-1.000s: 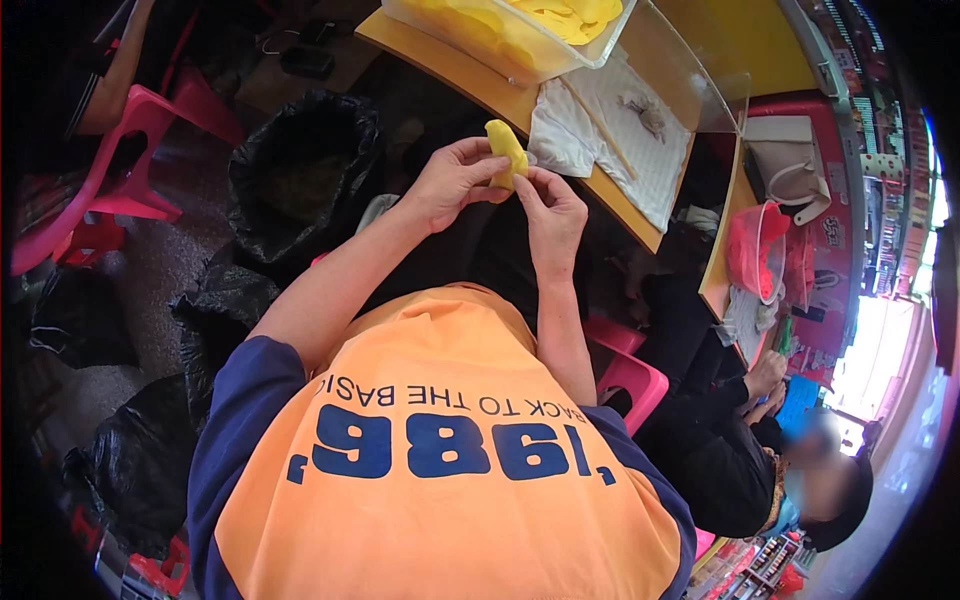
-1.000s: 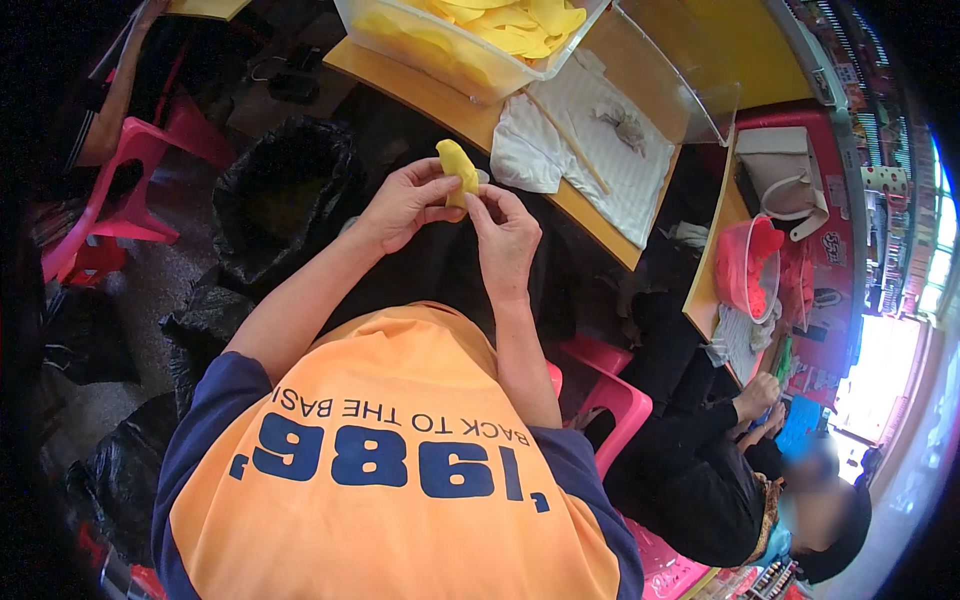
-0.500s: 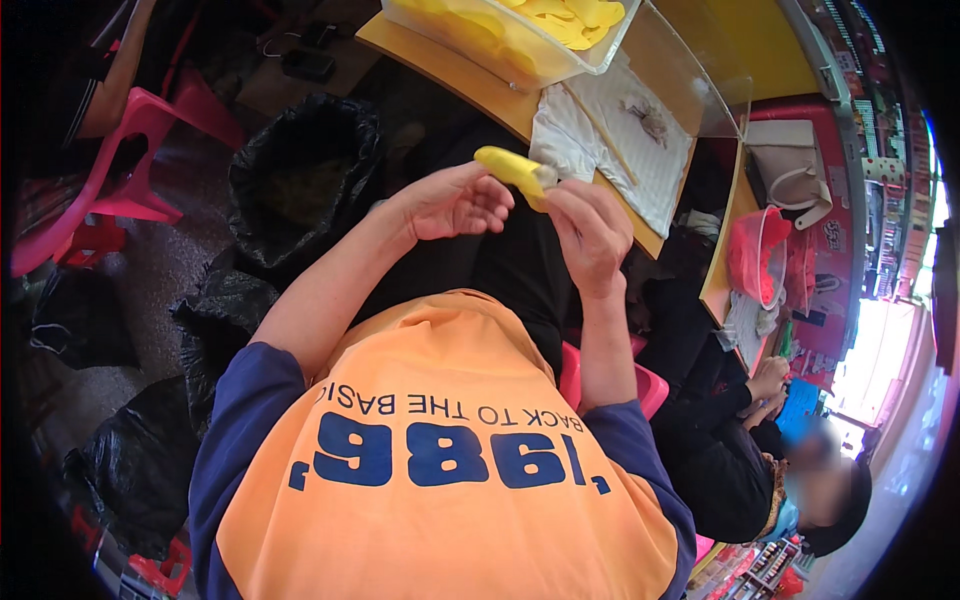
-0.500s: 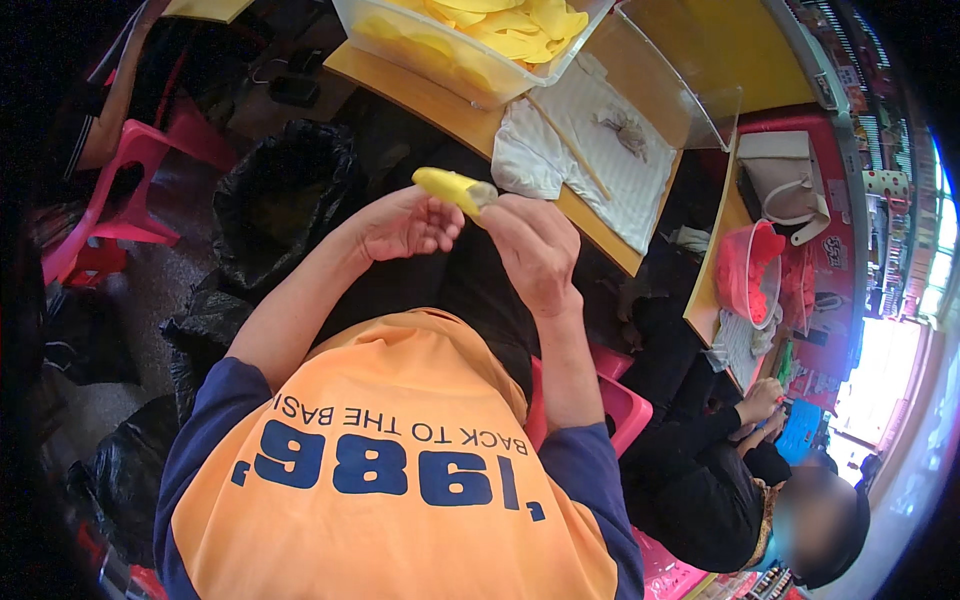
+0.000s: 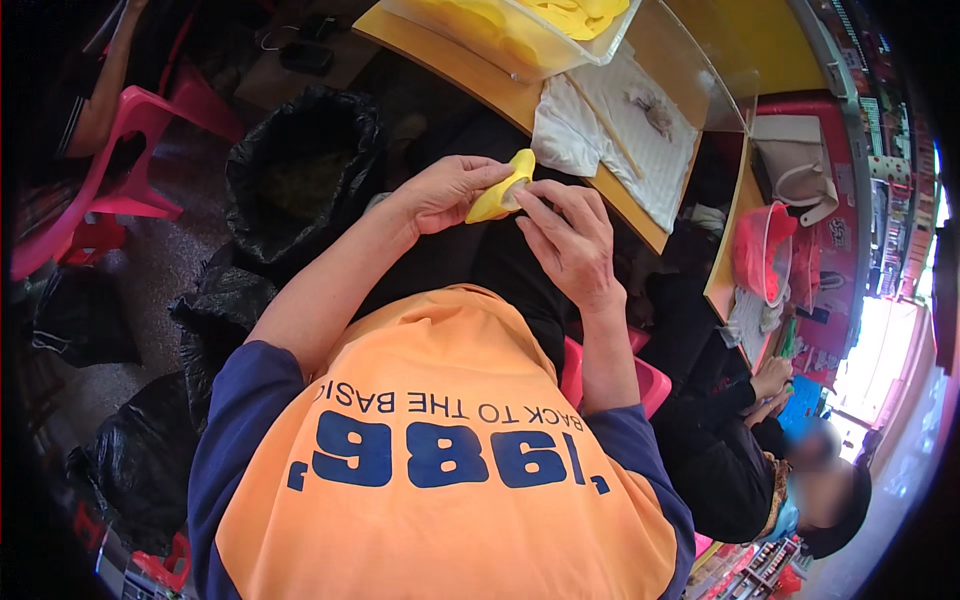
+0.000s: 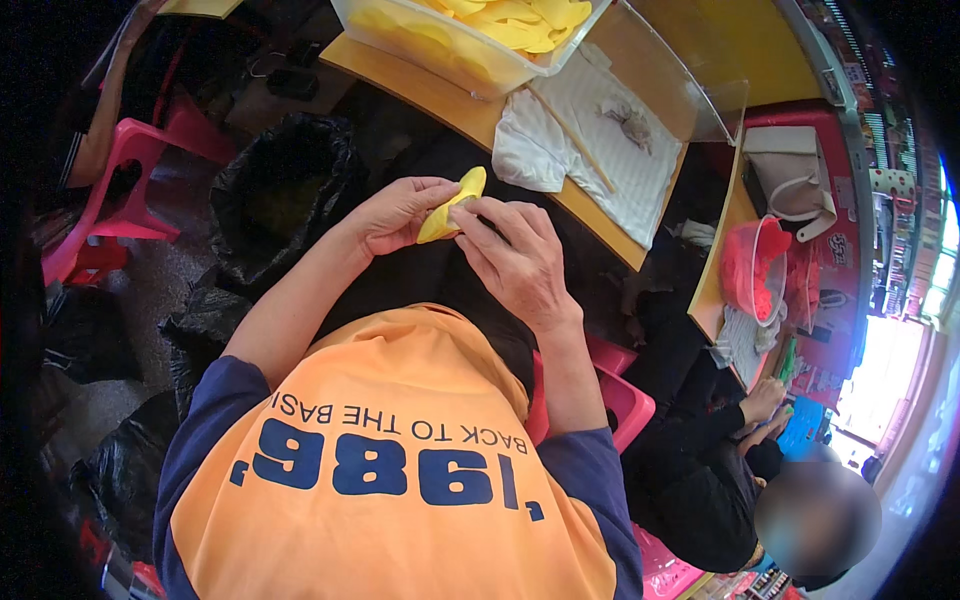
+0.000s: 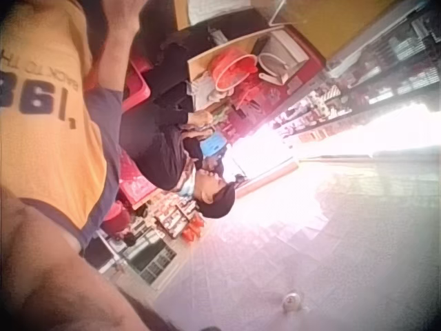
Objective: The person is assembling small yellow leather or vinyl pieces, possibly for a handicraft, using a small stick for precision.
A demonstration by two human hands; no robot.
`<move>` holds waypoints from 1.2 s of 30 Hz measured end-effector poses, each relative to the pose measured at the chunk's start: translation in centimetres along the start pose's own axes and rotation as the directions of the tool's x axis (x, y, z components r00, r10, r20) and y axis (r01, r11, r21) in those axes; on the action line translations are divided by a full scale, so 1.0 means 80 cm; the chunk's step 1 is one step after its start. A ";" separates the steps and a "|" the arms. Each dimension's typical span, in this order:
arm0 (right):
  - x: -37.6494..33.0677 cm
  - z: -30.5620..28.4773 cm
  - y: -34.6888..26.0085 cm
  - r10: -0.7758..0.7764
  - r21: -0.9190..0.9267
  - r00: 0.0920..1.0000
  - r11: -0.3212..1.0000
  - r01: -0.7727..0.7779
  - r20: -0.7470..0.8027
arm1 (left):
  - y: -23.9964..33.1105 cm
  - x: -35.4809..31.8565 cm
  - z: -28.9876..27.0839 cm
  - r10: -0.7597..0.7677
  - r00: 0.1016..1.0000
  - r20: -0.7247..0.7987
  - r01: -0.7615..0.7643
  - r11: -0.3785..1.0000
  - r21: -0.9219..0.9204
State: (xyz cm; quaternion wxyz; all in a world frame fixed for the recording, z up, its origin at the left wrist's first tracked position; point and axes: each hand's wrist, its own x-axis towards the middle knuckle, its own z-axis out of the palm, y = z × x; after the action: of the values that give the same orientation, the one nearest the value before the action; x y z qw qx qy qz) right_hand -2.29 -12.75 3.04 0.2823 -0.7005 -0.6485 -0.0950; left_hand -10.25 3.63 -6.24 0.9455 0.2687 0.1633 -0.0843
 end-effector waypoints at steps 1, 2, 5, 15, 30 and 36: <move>0.001 0.003 0.003 -0.021 -0.041 1.000 0.999 0.021 0.002 | 0.002 -0.001 0.001 0.010 1.000 -0.002 -0.010 1.000 0.008; -0.002 0.005 0.006 -0.017 -0.043 1.000 0.999 0.017 0.002 | 0.001 -0.001 0.002 0.007 1.000 -0.001 -0.007 1.000 0.008; -0.009 0.011 0.013 -0.004 -0.097 1.000 0.995 0.006 0.023 | -0.001 0.001 0.001 0.034 0.999 0.030 -0.032 0.998 -0.063; -0.014 0.048 0.009 0.611 0.249 0.789 0.756 -0.606 0.067 | -0.019 0.012 0.002 0.165 0.976 -0.138 -0.171 0.985 -0.030; -0.009 0.068 0.013 0.799 0.643 0.586 0.380 -0.665 0.134 | -0.021 0.011 0.018 0.437 0.882 -0.174 -0.440 0.898 0.023; -0.009 0.069 0.007 0.824 0.765 0.544 0.245 -0.595 0.159 | -0.016 0.008 0.013 0.355 0.923 -0.151 -0.362 0.932 -0.021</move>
State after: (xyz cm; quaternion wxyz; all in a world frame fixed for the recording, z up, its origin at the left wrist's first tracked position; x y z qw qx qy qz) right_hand -3.16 -10.47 -2.00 0.6406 -0.7111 -0.1837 0.2242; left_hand -9.65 1.98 -6.25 0.9368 0.2765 0.1815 0.1138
